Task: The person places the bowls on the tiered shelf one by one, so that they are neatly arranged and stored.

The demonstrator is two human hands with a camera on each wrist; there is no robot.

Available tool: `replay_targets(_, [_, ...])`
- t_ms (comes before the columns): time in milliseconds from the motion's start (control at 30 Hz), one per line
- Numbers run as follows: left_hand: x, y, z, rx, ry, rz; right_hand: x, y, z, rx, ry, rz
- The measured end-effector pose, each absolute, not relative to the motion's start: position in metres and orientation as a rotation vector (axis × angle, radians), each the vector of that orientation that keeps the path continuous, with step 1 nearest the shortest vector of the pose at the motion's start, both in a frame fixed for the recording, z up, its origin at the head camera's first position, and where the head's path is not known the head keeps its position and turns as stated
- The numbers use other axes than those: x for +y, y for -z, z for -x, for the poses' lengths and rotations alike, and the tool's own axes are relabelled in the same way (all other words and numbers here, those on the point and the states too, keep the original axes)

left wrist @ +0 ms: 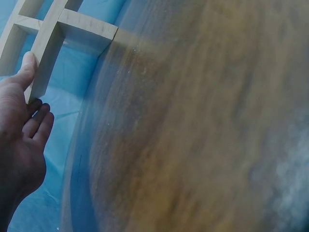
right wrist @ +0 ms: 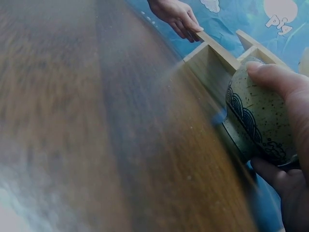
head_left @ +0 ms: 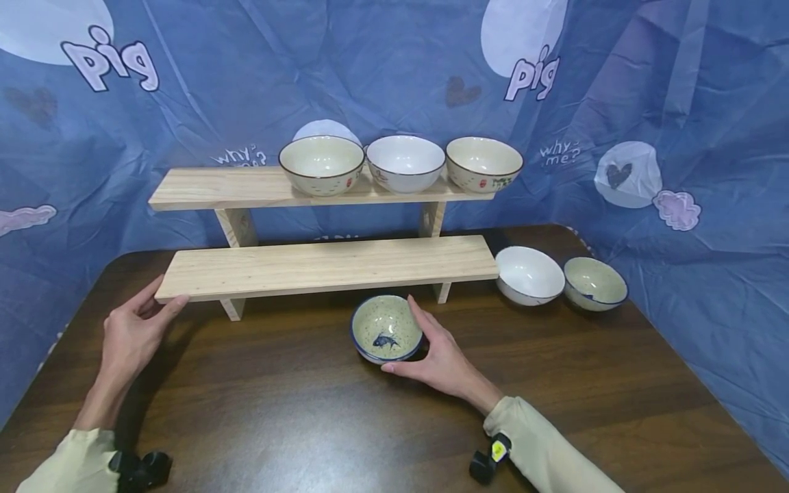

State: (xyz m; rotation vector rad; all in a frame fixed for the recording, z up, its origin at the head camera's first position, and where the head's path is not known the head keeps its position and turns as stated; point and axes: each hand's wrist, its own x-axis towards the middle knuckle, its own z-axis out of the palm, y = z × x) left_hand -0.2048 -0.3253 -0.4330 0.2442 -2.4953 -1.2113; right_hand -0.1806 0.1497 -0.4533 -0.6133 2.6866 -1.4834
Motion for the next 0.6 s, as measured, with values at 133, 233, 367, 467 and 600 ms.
replay_targets(133, [-0.3255, 0.4334, 0.2045, -2.497, 1.209, -0.242, 0.1488, 0.4518, 0.1801, 2.683, 1.497, 0.597])
replay_targets(233, [-0.3255, 0.4338, 0.2045, -2.498, 1.205, -0.244, 0.1488, 0.4514, 0.1797, 2.679, 1.514, 0.597])
replay_targets(367, [-0.3252, 0.4340, 0.2046, -2.493, 1.208, -0.240, 0.1495, 0.4516, 0.1789, 2.664, 1.543, 0.594])
replay_targets(467, [-0.3251, 0.4338, 0.2047, -2.487, 1.213, -0.234, 0.1500, 0.4513, 0.1781, 2.644, 1.564, 0.579])
replay_targets(600, [-0.3249, 0.4336, 0.2048, -2.482, 1.213, -0.228, 0.1497, 0.4498, 0.1775, 2.605, 1.615, 0.553])
